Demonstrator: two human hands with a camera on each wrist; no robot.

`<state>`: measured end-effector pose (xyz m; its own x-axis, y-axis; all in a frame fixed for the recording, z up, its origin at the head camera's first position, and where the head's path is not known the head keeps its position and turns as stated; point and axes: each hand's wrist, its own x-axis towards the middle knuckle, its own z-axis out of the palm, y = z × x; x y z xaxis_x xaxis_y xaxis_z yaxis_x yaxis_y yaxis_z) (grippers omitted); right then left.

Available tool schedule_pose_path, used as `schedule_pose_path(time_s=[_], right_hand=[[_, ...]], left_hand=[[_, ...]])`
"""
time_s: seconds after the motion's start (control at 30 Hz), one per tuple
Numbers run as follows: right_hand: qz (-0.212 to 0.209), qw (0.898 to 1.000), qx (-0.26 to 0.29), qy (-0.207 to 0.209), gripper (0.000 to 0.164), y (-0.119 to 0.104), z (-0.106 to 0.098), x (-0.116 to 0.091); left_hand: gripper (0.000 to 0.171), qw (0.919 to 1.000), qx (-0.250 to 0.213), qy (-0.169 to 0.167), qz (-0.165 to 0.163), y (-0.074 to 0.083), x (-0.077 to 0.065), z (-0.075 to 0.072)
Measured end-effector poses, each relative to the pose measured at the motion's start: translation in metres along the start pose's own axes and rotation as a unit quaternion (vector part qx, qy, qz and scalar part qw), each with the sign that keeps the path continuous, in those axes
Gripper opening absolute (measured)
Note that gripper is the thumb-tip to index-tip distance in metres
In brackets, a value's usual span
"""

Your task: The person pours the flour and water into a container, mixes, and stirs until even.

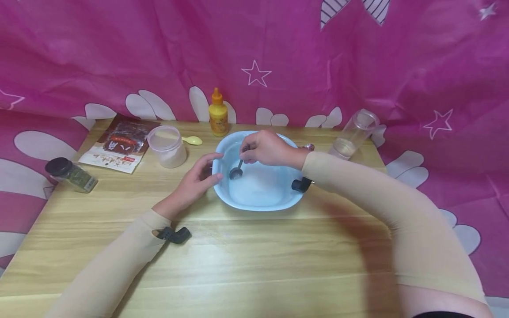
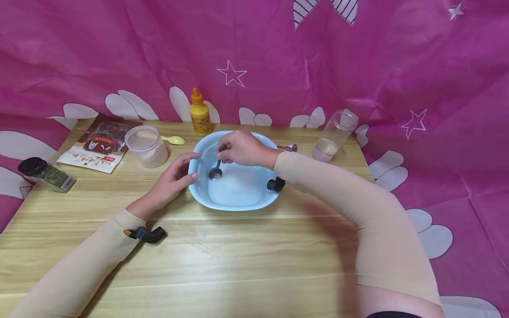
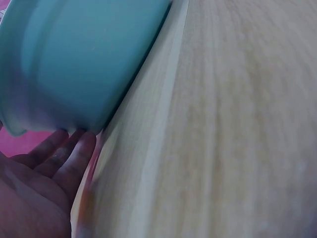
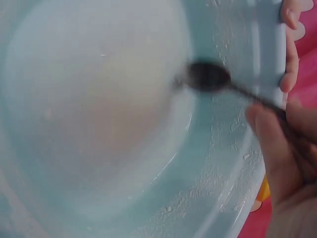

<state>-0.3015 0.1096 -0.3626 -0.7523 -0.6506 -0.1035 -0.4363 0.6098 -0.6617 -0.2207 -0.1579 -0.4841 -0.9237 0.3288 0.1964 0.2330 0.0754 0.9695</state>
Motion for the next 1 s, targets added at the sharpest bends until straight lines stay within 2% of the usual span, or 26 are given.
schedule_pose_path(time_s=[0.07, 0.17, 0.23, 0.3, 0.37, 0.5, 0.6, 0.7, 0.8, 0.9, 1.0], right_hand=[[0.008, 0.999, 0.024, -0.044, 0.004, -0.001, -0.002, -0.003], [0.035, 0.995, 0.026, -0.094, 0.004, 0.0, -0.01, -0.008], [0.055, 0.992, 0.015, -0.115, 0.004, 0.002, -0.017, -0.011], [0.072, 0.99, -0.014, -0.118, 0.004, 0.006, -0.025, -0.012], [0.082, 0.99, -0.048, -0.105, 0.003, 0.009, -0.031, -0.013], [0.077, 0.986, -0.139, -0.042, 0.005, 0.013, -0.038, -0.01], [0.063, 0.984, -0.169, 0.01, 0.006, 0.014, -0.037, -0.005], [0.05, 0.986, -0.151, 0.043, 0.006, 0.013, -0.032, 0.0], [0.048, 0.994, -0.091, 0.044, 0.006, 0.01, -0.025, 0.004], [0.065, 0.998, -0.014, 0.006, 0.006, 0.008, -0.019, 0.005], [0.079, 0.996, 0.001, -0.045, 0.006, 0.008, -0.02, 0.002]], left_hand=[[0.059, 1.0, 0.001, 0.0, 0.0, 0.0, 0.001, 0.0], [0.059, 1.0, 0.004, 0.001, -0.001, 0.001, 0.002, 0.001], [0.059, 1.0, 0.008, 0.002, -0.002, 0.001, 0.003, 0.001], [0.058, 1.0, 0.009, 0.002, -0.003, 0.001, 0.003, 0.001], [0.058, 0.9999, 0.009, 0.001, -0.005, 0.001, 0.002, 0.0], [0.058, 0.9999, 0.008, 0.002, -0.008, -0.001, 0.0, -0.001], [0.057, 0.9999, 0.011, 0.004, -0.007, -0.002, -0.001, -0.002], [0.057, 0.9999, 0.01, 0.006, -0.007, -0.002, -0.002, -0.002], [0.057, 0.9999, 0.007, 0.007, -0.006, -0.002, -0.003, -0.002], [0.057, 1.0, 0.002, 0.006, -0.006, -0.002, -0.002, -0.002], [0.057, 1.0, 0.002, 0.003, -0.005, -0.002, -0.001, -0.002]])
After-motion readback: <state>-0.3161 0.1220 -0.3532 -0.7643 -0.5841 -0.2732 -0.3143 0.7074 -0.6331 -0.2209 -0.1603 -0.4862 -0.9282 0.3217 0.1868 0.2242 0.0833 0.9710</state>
